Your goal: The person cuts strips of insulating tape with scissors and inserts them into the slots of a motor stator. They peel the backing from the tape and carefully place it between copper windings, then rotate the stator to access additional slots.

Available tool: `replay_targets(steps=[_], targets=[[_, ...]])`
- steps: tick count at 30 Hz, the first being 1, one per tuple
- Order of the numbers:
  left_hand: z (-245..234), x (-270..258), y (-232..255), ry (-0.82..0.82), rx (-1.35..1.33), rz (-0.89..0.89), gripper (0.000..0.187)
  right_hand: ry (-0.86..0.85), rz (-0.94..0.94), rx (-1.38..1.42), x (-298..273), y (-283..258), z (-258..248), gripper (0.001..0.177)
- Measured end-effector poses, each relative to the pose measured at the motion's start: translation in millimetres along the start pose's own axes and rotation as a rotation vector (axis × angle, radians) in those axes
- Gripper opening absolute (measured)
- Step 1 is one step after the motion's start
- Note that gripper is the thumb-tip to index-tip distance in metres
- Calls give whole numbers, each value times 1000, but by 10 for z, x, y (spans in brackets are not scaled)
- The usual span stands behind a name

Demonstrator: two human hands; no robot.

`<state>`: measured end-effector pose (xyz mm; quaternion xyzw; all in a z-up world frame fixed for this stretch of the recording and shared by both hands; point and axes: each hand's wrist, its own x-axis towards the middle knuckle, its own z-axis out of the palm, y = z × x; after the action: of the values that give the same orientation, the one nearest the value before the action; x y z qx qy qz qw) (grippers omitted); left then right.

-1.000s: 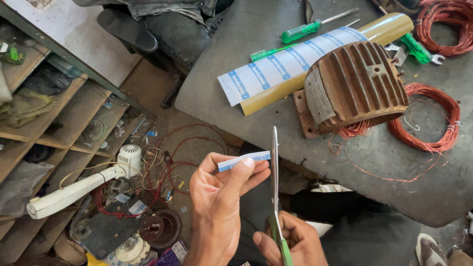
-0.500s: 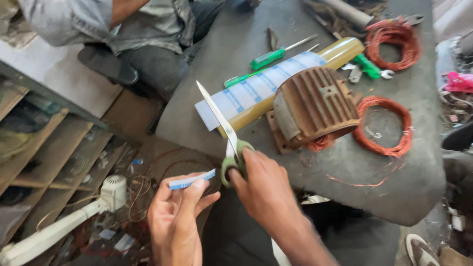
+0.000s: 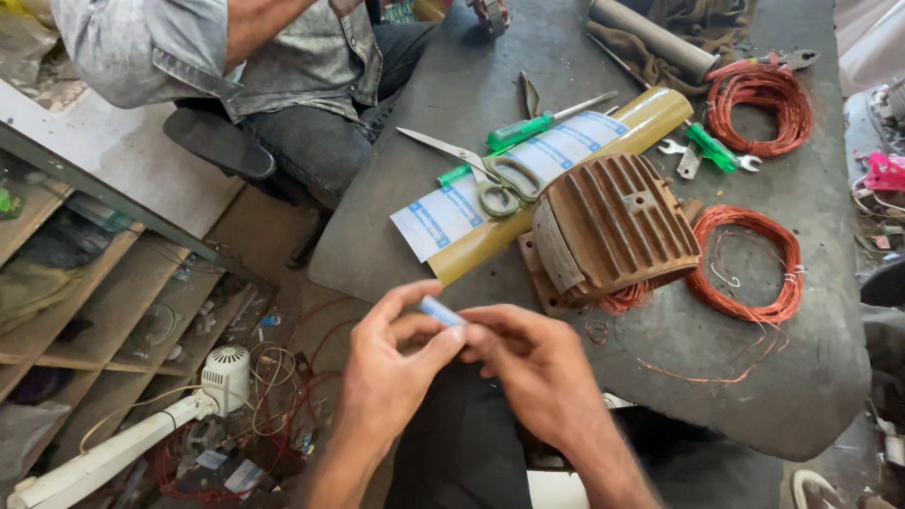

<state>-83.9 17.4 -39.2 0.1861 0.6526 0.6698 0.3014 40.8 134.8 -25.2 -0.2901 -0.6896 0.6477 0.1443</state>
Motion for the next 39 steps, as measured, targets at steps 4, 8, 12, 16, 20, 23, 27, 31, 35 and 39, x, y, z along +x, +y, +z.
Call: replay_targets(steps=[4,8,12,16,20,23,27,31,35,39], targets=[[13,437,-8,240,134,106,50,195,61,162,-33,192,-86,29],[46,733,-25,236,229,147,59,223,78,172,-135,332,-103,29],[171,981,-32,346,432,393,60,205,146,119,-191,419,-64,28],[238,1122,-15,386,597,510,45,211,87,114,-233,441,-107,26],[302,1094,-49,435,186,274,55,219,65,129,-238,383,-115,35],[371,930,-191,511,-349,88,70,237,77,129,-183,277,-102,42],[363,724,-429,462,-727,31,66,230,-22,65,-43,129,-71,31],[289,722,-483,253,-848,-116,57,252,-137,54,160,31,61,31],[141,726,-403,200,-621,-193,50,200,-245,5,427,28,208,30],[19,718,-288,78,-692,-195,37,193,-411,-210,600,65,279,30]])
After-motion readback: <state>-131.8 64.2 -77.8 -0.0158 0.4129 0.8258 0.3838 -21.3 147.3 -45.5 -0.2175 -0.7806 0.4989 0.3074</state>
